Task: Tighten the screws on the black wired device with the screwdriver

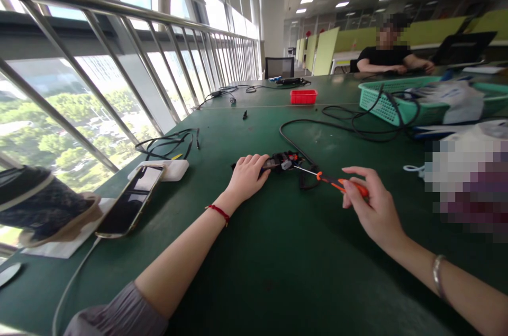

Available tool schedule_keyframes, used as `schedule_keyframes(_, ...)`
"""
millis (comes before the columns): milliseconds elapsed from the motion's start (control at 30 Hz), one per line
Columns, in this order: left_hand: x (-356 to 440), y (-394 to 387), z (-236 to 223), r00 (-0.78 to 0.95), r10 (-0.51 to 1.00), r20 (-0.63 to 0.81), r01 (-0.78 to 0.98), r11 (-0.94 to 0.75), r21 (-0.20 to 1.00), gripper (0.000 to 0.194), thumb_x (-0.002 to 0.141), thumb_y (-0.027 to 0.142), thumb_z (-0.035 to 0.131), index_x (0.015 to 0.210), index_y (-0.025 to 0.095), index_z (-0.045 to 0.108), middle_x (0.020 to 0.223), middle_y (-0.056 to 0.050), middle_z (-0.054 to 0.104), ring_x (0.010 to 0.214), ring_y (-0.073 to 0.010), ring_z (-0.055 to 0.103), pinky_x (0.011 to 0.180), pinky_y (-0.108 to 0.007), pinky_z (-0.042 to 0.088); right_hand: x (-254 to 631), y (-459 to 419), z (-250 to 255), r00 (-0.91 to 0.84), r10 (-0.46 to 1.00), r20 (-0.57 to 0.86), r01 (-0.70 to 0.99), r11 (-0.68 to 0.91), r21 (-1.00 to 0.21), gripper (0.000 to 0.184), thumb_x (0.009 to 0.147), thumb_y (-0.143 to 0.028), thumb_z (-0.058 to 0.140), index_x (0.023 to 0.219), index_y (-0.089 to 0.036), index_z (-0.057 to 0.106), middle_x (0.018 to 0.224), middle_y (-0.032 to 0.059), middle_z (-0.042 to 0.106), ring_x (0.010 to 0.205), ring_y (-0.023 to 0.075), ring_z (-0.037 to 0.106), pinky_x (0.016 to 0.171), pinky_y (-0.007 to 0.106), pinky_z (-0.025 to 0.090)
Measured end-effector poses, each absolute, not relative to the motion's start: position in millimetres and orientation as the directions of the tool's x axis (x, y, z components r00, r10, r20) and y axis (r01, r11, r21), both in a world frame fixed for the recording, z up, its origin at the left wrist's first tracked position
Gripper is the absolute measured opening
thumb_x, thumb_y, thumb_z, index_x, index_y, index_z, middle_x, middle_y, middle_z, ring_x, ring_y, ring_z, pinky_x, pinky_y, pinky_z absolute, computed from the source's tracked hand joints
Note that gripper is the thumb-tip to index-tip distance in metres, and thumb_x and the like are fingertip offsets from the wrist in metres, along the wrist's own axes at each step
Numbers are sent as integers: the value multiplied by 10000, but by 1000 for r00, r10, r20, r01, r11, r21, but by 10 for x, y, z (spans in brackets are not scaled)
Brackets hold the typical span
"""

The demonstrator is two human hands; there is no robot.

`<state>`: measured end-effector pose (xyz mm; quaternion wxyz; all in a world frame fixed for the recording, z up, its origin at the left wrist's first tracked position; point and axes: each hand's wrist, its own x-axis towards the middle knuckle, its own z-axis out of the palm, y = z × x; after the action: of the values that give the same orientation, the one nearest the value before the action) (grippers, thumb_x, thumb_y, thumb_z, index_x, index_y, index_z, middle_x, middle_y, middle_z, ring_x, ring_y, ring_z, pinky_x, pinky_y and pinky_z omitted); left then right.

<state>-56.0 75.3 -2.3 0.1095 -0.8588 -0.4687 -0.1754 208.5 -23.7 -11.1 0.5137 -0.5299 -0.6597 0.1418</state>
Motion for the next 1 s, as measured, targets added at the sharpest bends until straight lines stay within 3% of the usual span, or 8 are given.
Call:
schedule_keyframes(133, -548, 738, 0, 497, 771, 398, 847, -531, -28, 335, 939, 321, 428, 1242, 187, 478, 1098, -66, 604, 989, -229, 547, 906, -383, 396, 2093, -187, -171, 159, 746, 646, 588, 454, -669, 330, 855, -375, 578, 1133, -210, 510, 954, 61, 626, 799, 177, 665, 679, 297, 556)
schedule_keyframes(233, -547, 731, 9, 496, 773, 395, 849, -528, -33, 332, 939, 317, 427, 1243, 192, 476, 1102, -65, 603, 988, -227, 549, 899, -378, 399, 2093, -186, -184, 146, 692, 707, 611, 499, -615, 330, 842, -346, 594, 1134, -213, 517, 1095, 93, 610, 931, 201, 653, 788, 333, 553)
schedule_keyframes(300, -547, 727, 10, 497, 773, 393, 850, -526, -40, 332, 940, 317, 424, 1242, 191, 477, 1102, -66, 603, 985, -228, 548, 894, -377, 401, 2089, -207, -164, 134, 694, 707, 630, 491, -602, 319, 835, -354, 602, 1110, -206, 533, 1027, 85, 636, 887, 199, 662, 748, 317, 554)
schedule_keyframes(467, -545, 726, 5, 497, 773, 394, 851, -523, -46, 338, 941, 321, 419, 1247, 189, 476, 1098, -67, 602, 989, -230, 546, 889, -377, 403, 2069, -259, -93, 61, 837, 544, 618, 396, -679, 241, 899, -399, 495, 1011, -196, 560, 607, -14, 597, 499, 133, 586, 455, 235, 456)
schedule_keyframes(567, -542, 730, 1, 499, 772, 394, 849, -527, -41, 340, 941, 321, 421, 1249, 189, 475, 1108, -68, 598, 992, -227, 545, 893, -376, 403, 2067, -243, -97, 91, 822, 562, 610, 400, -684, 257, 892, -393, 504, 1054, -196, 541, 657, -6, 600, 554, 146, 612, 487, 244, 477)
schedule_keyframes(767, -545, 730, -9, 504, 769, 393, 847, -530, -51, 352, 944, 317, 412, 1265, 182, 463, 1109, -73, 597, 984, -231, 539, 895, -383, 398, 2089, -186, -169, 130, 666, 734, 639, 510, -576, 344, 822, -332, 609, 1126, -209, 508, 1044, 85, 604, 890, 197, 650, 753, 323, 553)
schedule_keyframes(867, -549, 729, -7, 505, 769, 392, 847, -528, -55, 357, 944, 316, 412, 1272, 182, 458, 1105, -73, 599, 980, -233, 539, 890, -384, 397, 2091, -204, -152, 124, 685, 718, 640, 498, -585, 349, 821, -351, 614, 1118, -199, 511, 910, 56, 630, 802, 187, 663, 702, 310, 553)
schedule_keyframes(1000, -553, 732, -6, 511, 763, 397, 842, -537, -52, 358, 948, 317, 405, 1278, 186, 454, 1110, -72, 597, 995, -234, 537, 891, -381, 398, 2087, -252, -93, 61, 839, 541, 603, 401, -689, 268, 885, -398, 519, 1061, -196, 528, 596, -34, 572, 505, 134, 601, 483, 245, 477)
